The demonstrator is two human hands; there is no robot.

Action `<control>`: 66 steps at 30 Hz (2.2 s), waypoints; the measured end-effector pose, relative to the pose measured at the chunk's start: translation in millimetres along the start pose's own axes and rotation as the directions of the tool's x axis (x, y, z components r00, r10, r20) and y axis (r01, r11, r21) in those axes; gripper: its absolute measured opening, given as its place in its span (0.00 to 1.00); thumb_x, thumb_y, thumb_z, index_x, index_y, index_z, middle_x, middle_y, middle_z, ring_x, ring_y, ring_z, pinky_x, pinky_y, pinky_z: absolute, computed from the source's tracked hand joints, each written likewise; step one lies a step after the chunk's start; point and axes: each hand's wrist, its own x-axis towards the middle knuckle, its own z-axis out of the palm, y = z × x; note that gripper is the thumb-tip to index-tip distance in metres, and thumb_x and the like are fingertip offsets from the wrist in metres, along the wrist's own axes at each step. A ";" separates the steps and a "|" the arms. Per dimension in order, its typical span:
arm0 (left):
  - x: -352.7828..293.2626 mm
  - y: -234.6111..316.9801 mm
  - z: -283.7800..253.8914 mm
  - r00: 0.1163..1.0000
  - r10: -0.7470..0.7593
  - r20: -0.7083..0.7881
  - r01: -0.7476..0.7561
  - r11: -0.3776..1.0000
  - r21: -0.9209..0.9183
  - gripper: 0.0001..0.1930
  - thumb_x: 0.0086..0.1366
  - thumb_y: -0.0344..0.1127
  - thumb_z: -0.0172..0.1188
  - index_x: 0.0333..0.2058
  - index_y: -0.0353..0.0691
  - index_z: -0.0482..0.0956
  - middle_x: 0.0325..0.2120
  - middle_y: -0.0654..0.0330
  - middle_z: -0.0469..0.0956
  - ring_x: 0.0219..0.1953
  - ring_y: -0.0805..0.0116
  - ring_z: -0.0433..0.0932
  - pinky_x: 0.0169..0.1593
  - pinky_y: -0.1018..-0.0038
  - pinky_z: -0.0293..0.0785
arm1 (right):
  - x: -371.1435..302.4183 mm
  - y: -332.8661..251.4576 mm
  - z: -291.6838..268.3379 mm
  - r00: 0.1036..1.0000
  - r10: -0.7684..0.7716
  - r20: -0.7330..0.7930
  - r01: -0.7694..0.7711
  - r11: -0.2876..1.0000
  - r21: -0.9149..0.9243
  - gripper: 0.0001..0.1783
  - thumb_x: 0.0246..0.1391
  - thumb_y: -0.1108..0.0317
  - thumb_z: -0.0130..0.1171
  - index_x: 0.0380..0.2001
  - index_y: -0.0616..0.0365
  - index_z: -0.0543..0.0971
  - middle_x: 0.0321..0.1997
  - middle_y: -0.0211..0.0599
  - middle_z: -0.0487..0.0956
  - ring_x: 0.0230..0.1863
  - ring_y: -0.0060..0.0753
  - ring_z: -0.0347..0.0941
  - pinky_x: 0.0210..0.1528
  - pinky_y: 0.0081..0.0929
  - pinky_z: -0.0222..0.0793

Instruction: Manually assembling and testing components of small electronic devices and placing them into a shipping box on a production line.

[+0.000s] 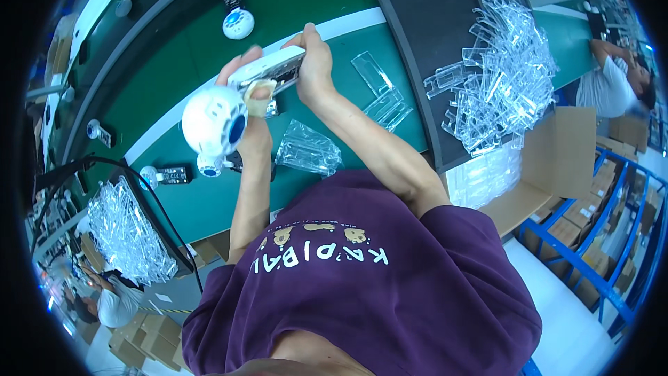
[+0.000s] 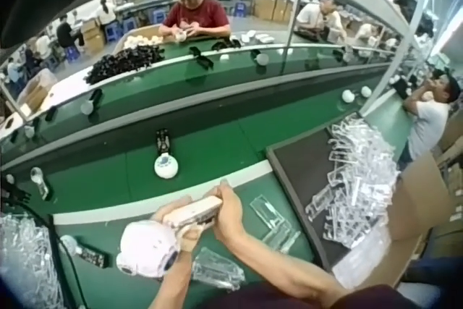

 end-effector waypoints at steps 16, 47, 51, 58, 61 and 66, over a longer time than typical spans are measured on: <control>160.5 -103.2 -213.4 0.819 -0.073 -0.569 0.522 0.509 0.685 0.30 0.49 0.52 0.64 0.44 0.35 0.72 0.35 0.50 0.77 0.38 0.61 0.75 0.43 0.65 0.69 | 13.7 -63.7 -128.9 0.901 0.073 0.428 0.423 -0.373 -0.826 0.28 0.45 0.55 0.61 0.46 0.57 0.66 0.38 0.45 0.73 0.33 0.47 0.74 0.33 0.35 0.71; 166.4 -76.2 -131.3 0.796 0.246 -0.553 -0.049 0.937 0.346 0.33 0.48 0.41 0.68 0.50 0.34 0.65 0.43 0.53 0.69 0.43 0.57 0.71 0.48 0.65 0.67 | 52.3 -49.1 -101.5 0.446 0.228 0.866 0.895 -0.129 -0.427 0.28 0.45 0.69 0.56 0.53 0.56 0.67 0.47 0.40 0.69 0.47 0.39 0.66 0.48 0.34 0.64; 157.1 -49.2 -150.3 0.910 0.085 -0.405 -0.095 0.995 -0.005 0.33 0.50 0.44 0.66 0.49 0.32 0.64 0.44 0.55 0.70 0.43 0.60 0.72 0.51 0.63 0.66 | 29.0 -65.7 -30.5 0.612 -0.050 0.789 0.771 0.261 -0.581 0.30 0.43 0.66 0.60 0.53 0.57 0.68 0.44 0.40 0.69 0.43 0.36 0.67 0.43 0.29 0.65; 99.0 -9.3 -82.5 0.982 -0.149 -0.115 0.048 0.788 -0.614 0.34 0.52 0.53 0.63 0.49 0.34 0.65 0.42 0.55 0.72 0.47 0.61 0.72 0.54 0.61 0.67 | 11.8 -51.3 50.2 0.503 -0.322 0.802 0.864 0.154 -0.480 0.27 0.45 0.64 0.61 0.51 0.58 0.71 0.44 0.40 0.68 0.39 0.36 0.66 0.43 0.29 0.64; 85.1 -9.5 -68.6 0.982 -0.145 -0.122 0.041 0.790 -0.611 0.33 0.52 0.52 0.62 0.50 0.34 0.65 0.43 0.55 0.72 0.46 0.61 0.72 0.53 0.61 0.67 | -13.8 -31.4 55.5 0.478 -0.390 0.787 0.860 0.023 -0.510 0.28 0.46 0.63 0.61 0.52 0.60 0.70 0.42 0.42 0.69 0.40 0.38 0.67 0.44 0.29 0.65; 76.9 -4.6 -70.9 0.991 -0.128 -0.048 0.073 0.793 -0.605 0.31 0.55 0.49 0.62 0.50 0.35 0.65 0.43 0.54 0.72 0.46 0.62 0.72 0.52 0.62 0.68 | -26.6 -19.7 48.0 0.482 -0.391 0.784 0.804 -0.156 -0.573 0.31 0.47 0.62 0.61 0.54 0.60 0.67 0.41 0.45 0.70 0.41 0.41 0.68 0.45 0.32 0.65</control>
